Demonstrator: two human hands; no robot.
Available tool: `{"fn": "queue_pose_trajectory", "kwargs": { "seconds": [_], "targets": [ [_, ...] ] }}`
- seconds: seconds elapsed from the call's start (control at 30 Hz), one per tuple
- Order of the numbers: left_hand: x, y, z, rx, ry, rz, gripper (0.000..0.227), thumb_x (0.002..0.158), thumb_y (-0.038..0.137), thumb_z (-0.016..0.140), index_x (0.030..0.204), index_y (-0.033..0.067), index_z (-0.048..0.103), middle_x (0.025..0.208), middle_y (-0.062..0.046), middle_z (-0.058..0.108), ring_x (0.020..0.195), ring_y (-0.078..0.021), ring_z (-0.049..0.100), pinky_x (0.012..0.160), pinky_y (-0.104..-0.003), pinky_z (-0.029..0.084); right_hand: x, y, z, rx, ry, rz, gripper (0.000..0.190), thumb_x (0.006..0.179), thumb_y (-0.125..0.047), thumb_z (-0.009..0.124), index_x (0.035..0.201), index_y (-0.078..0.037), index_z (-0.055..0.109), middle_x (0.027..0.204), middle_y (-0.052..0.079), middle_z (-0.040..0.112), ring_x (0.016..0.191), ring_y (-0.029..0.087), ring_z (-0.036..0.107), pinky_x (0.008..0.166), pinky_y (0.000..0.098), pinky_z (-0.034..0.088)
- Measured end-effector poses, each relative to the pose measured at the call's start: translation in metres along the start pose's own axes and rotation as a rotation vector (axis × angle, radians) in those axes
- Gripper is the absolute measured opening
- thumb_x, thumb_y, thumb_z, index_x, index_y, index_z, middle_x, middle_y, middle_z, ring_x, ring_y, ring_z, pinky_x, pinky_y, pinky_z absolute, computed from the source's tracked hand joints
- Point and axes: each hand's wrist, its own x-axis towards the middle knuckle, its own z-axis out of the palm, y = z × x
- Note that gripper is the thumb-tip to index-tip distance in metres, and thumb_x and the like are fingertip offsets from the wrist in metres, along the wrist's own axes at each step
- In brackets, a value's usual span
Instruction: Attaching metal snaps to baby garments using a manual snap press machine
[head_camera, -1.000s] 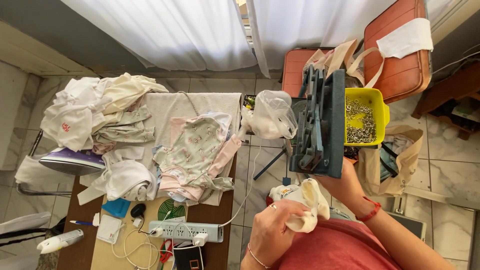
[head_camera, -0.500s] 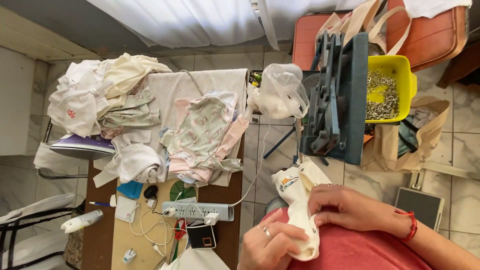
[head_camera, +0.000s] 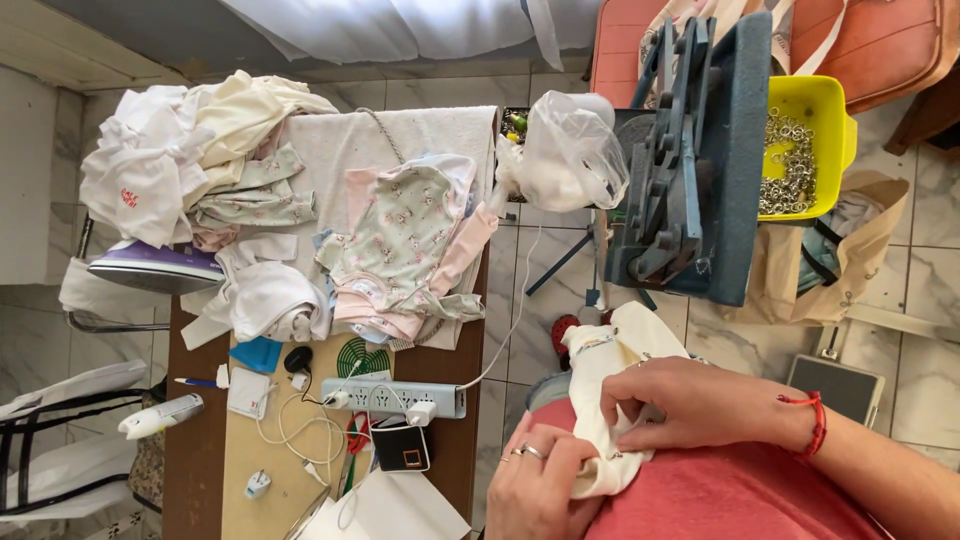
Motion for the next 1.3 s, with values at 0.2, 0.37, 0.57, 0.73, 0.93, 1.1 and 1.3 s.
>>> {"fn": "queue_pose_trajectory", "kwargs": {
  "seconds": [0.2,0.37,0.57,0.73,0.93,1.1,1.3],
  "targets": [
    [0.011,0.019,-0.015,-0.05,0.157,0.104,0.017,0.08,0.005,0.04,0.065,0.0111,0.045,0.07,0.003,0.057,0.053,-0.0113,0.053,0.087,-0.042,0.044,-0.005,-0.005,0.009,0.001,0.175,-0.238,0.032,0.079,-0.022,0.057,0.11,-0.027,0.053,0.071,0.0,0.043,0.061,0.016,0.049,0.057,0.0288,0.039],
    [0.0,0.005,0.003,-0.265,0.42,0.05,0.028,0.085,0.024,0.04,0.061,0.0138,0.05,0.06,0.005,0.063,0.058,-0.0052,0.067,0.084,-0.036,0.047,-0.003,-0.012,0.017,0.035,0.585,-0.619,0.013,0.081,-0.013,0.056,0.091,-0.015,0.064,0.069,0.002,0.043,0.057,0.015,0.046,0.05,0.0253,0.039],
    [0.009,0.009,0.018,-0.585,0.657,-0.061,0.026,0.085,0.014,0.045,0.059,0.0088,0.045,0.052,-0.006,0.057,0.048,-0.015,0.065,0.079,-0.035,0.05,-0.008,-0.026,0.008,0.013,0.59,-0.741,0.007,0.083,-0.01,0.048,0.086,-0.006,0.054,0.081,0.004,0.059,0.074,0.015,0.059,0.093,0.0401,0.038],
    [-0.001,-0.007,0.02,-0.769,0.521,-0.135,0.024,0.068,0.009,0.071,0.066,0.0075,0.047,0.06,-0.01,0.058,0.058,-0.0188,0.066,0.079,-0.037,0.05,-0.009,-0.028,0.005,0.061,0.569,-0.731,0.012,0.082,-0.013,0.053,0.089,-0.007,0.059,0.072,0.002,0.055,0.063,0.015,0.056,0.09,0.0395,0.04],
    [-0.002,-0.022,0.006,-0.904,0.203,-0.118,0.019,0.071,0.003,0.062,0.085,0.008,0.049,0.081,-0.012,0.051,0.075,-0.021,0.056,0.091,-0.042,0.04,-0.004,-0.024,0.014,0.157,0.571,-0.569,0.01,0.081,-0.017,0.055,0.082,-0.009,0.061,0.067,0.001,0.052,0.06,0.015,0.049,0.067,0.0274,0.041],
    [0.02,-0.023,-0.012,-0.702,-0.15,-0.123,0.02,0.067,0.013,0.046,0.084,0.0103,0.058,0.091,-0.009,0.046,0.092,-0.0211,0.048,0.1,-0.048,0.013,-0.005,-0.018,0.012,0.168,0.522,-0.379,0.019,0.084,-0.027,0.048,0.081,-0.012,0.06,0.067,0.0,0.051,0.062,0.013,0.051,0.056,0.0236,0.038],
    [0.051,-0.028,0.011,-0.641,-0.179,-0.422,0.027,0.07,0.015,0.065,0.06,0.0127,0.039,0.066,0.004,0.056,0.048,-0.0078,0.039,0.048,-0.023,0.036,-0.005,-0.004,0.008,0.308,0.598,-0.149,0.019,0.08,-0.028,0.052,0.078,-0.014,0.063,0.072,-0.004,0.064,0.063,0.006,0.054,0.058,0.0202,0.041]
  ]
}}
